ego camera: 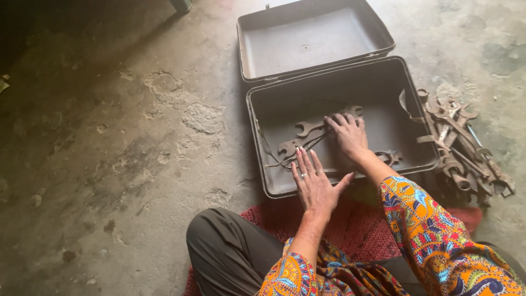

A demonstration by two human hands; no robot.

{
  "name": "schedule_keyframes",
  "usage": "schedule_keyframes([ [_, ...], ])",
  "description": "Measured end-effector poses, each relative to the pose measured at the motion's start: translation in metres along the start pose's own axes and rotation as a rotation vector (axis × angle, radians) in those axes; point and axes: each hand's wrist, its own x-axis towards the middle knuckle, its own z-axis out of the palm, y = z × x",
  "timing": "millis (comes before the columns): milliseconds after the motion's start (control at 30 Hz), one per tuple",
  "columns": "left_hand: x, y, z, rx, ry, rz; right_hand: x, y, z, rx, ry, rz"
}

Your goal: The person sits on the floor, opens a closed toolbox, and lifts rusty wrenches and other metal hand tools out one at a time, placing them in a pile on the floor beside the box. By the end the toolbox is empty and the tools rest on the floor next to it.

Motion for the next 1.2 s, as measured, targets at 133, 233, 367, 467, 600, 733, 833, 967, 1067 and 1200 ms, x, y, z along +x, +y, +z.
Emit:
schedule_keyframes([
  [133, 0.000, 0.000, 0.001, -0.015, -0.005, -0.010, -0.008, -0.007, -0.025, -0.046, -0.051, 0.003],
  [233, 0.001, 0.000, 0.002, -0.042, -0.034, -0.021, -0.019, -0.001, -0.032, -0.102, -0.117, 0.008],
  [367, -0.002, -0.001, 0.003, -0.055, -0.051, -0.006, -0.031, 0.015, -0.020, -0.043, 0.026, 0.033],
  [467, -0.003, -0.004, 0.002, -0.049, -0.024, 0.022, -0.039, 0.021, -0.007, -0.045, 0.150, 0.005],
  [600, -0.003, -0.004, 0.005, -0.077, -0.062, 0.020, -0.043, 0.024, 0.001, -0.062, -0.027, -0.006],
  [733, 0.001, -0.003, 0.003, -0.090, -0.161, -0.038, -0.045, 0.019, -0.007, -0.178, -0.050, -0.057],
  [833, 0.003, -0.002, 0.000, -0.084, -0.186, -0.035, -0.045, 0.013, -0.024, -0.175, -0.068, -0.033],
  [967, 0.001, -0.005, 0.004, -0.049, -0.196, -0.015, -0.050, 0.004, -0.058, -0.113, 0.108, -0.109],
  [1067, -0.001, -0.009, 0.013, -0.063, -0.193, 0.006, -0.067, 0.006, -0.089, -0.110, 0.253, -0.145],
  [1200, 0.001, -0.005, 0.029, -0.054, -0.158, 0.045, -0.108, 0.021, -0.112, -0.078, 0.437, 0.001],
])
